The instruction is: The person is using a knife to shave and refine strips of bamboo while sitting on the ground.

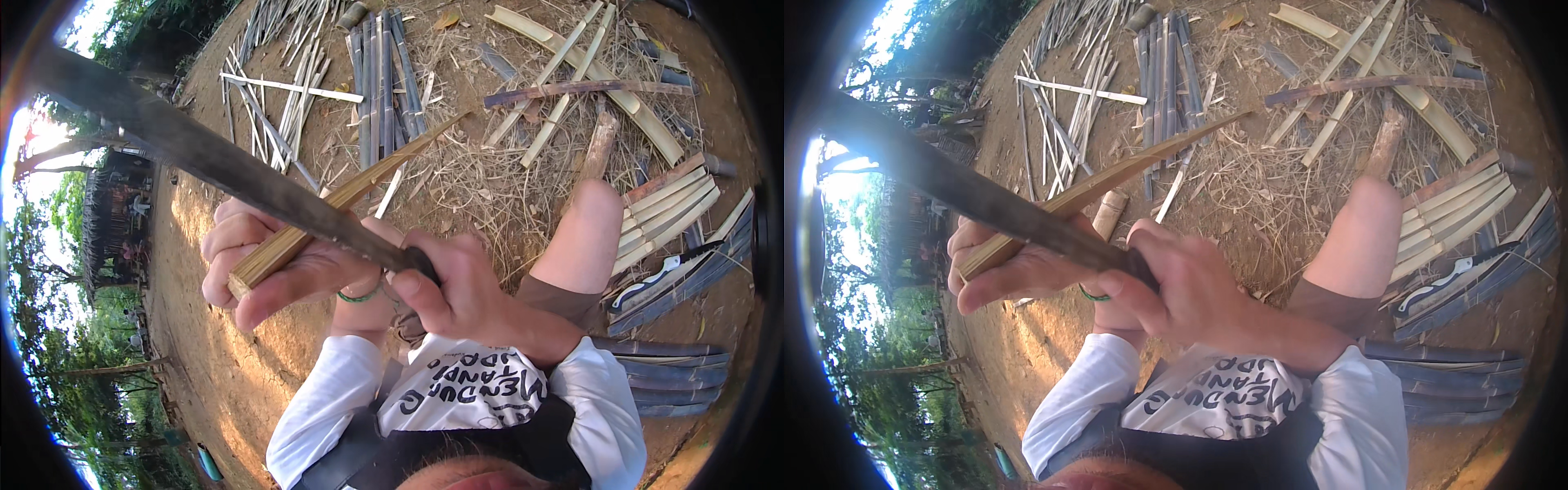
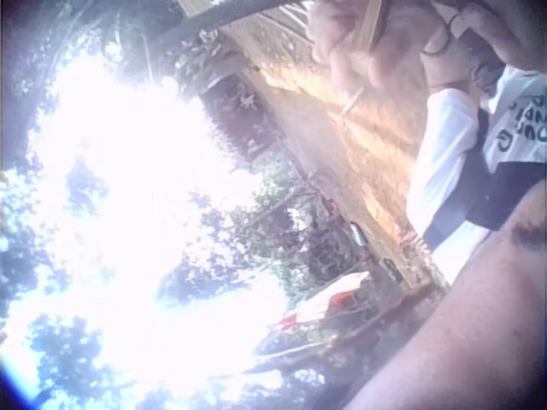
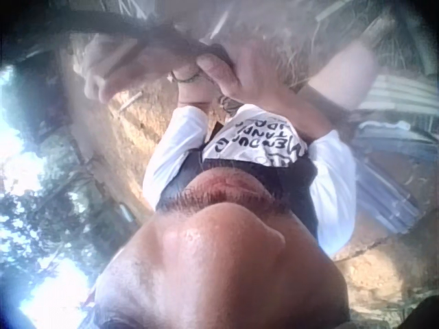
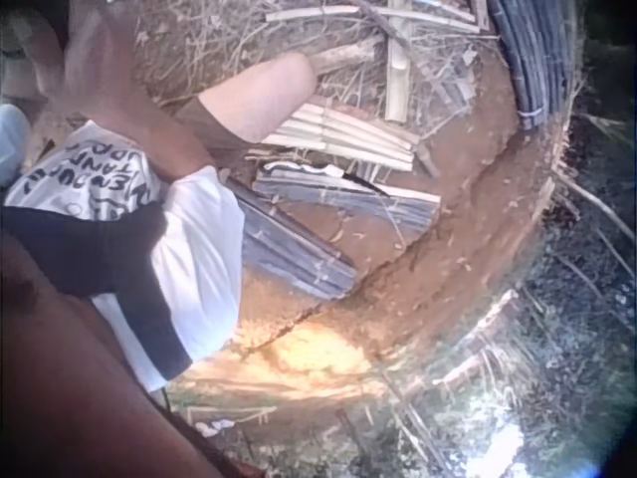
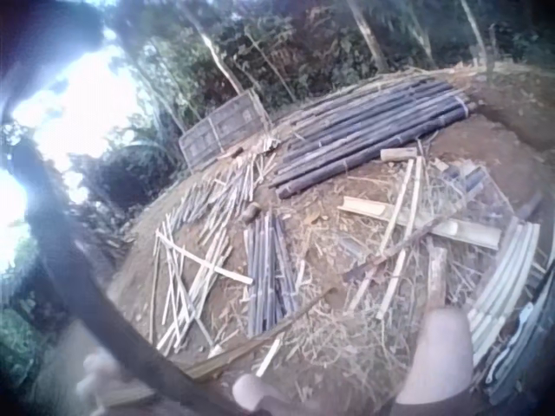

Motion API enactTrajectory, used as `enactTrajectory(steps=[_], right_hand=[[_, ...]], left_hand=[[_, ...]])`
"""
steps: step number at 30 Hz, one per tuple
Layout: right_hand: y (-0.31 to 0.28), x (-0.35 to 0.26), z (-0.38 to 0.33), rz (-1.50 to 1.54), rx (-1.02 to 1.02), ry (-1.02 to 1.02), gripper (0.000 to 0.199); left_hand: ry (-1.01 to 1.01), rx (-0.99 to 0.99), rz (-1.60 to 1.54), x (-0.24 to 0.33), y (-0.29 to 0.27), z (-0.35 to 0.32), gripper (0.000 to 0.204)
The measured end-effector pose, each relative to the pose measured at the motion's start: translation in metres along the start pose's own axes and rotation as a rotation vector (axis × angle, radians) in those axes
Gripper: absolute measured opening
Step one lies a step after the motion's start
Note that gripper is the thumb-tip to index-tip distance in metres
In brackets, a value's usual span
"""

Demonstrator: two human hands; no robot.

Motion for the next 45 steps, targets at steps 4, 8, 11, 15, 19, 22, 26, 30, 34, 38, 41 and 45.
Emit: enactTrajectory(steps=[4,8,11,15,19,22,26,30,34,38,41,45], right_hand=[[-0.008,0.047,-0.008,-0.05,0.059,0.145,0.047],[-0.001,0.014,-0.007,-0.01,0.062,0.016,0.044],[-0.005,0.013,-0.005,-0.074,0.075,0.021,0.043],[-0.016,0.087,-0.017,-0.132,0.083,0.318,0.047],[-0.006,0.021,-0.005,-0.019,0.079,0.102,0.046],[-0.012,0.027,-0.01,-0.058,0.097,0.085,0.046],[-0.046,0.16,-0.021,-0.205,0.179,0.489,0.053],[-0.044,0.109,-0.012,-0.162,0.193,0.355,0.06],[-0.017,0.033,-0.009,-0.048,-0.004,0.13,0.051],[-0.035,0.139,-0.026,-0.129,0.248,0.28,0.065],[-0.069,0.266,-0.054,-0.235,0.187,0.851,0.07],[-0.056,0.222,-0.045,-0.183,0.243,0.584,0.067]], left_hand=[[-0.04,0.038,0.016,-0.003,0.005,0.005,0.053],[-0.079,0.064,0.082,-0.008,0.002,0.0,0.052],[-0.183,0.133,0.005,-0.015,-0.011,-0.005,0.053],[-0.029,-0.016,-0.025,-0.009,0.008,0.008,0.054],[-0.02,-0.044,-0.136,-0.004,0.011,0.006,0.055],[-0.06,0.03,-0.162,-0.005,0.014,-0.003,0.056],[-0.023,-0.031,-0.193,0.001,0.018,0.001,0.058],[-0.058,0.016,-0.227,0.0,0.019,-0.006,0.059],[-0.084,-0.005,-0.111,0.006,0.021,-0.003,0.058],[-0.091,-0.004,-0.148,-0.005,0.017,0.001,0.058],[-0.083,-0.011,-0.275,-0.002,0.019,-0.005,0.058],[-0.065,0.019,0.034,0.011,0.025,-0.006,0.058]])
Point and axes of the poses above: each hand's wrist, its own z-axis towards the middle knuckle, its own y-axis out of the palm, x = y × z, the point moved 10 cm from there along z, towards the middle knuckle, and after that the axes turned 5 degrees about x, right-handed, at the moved point
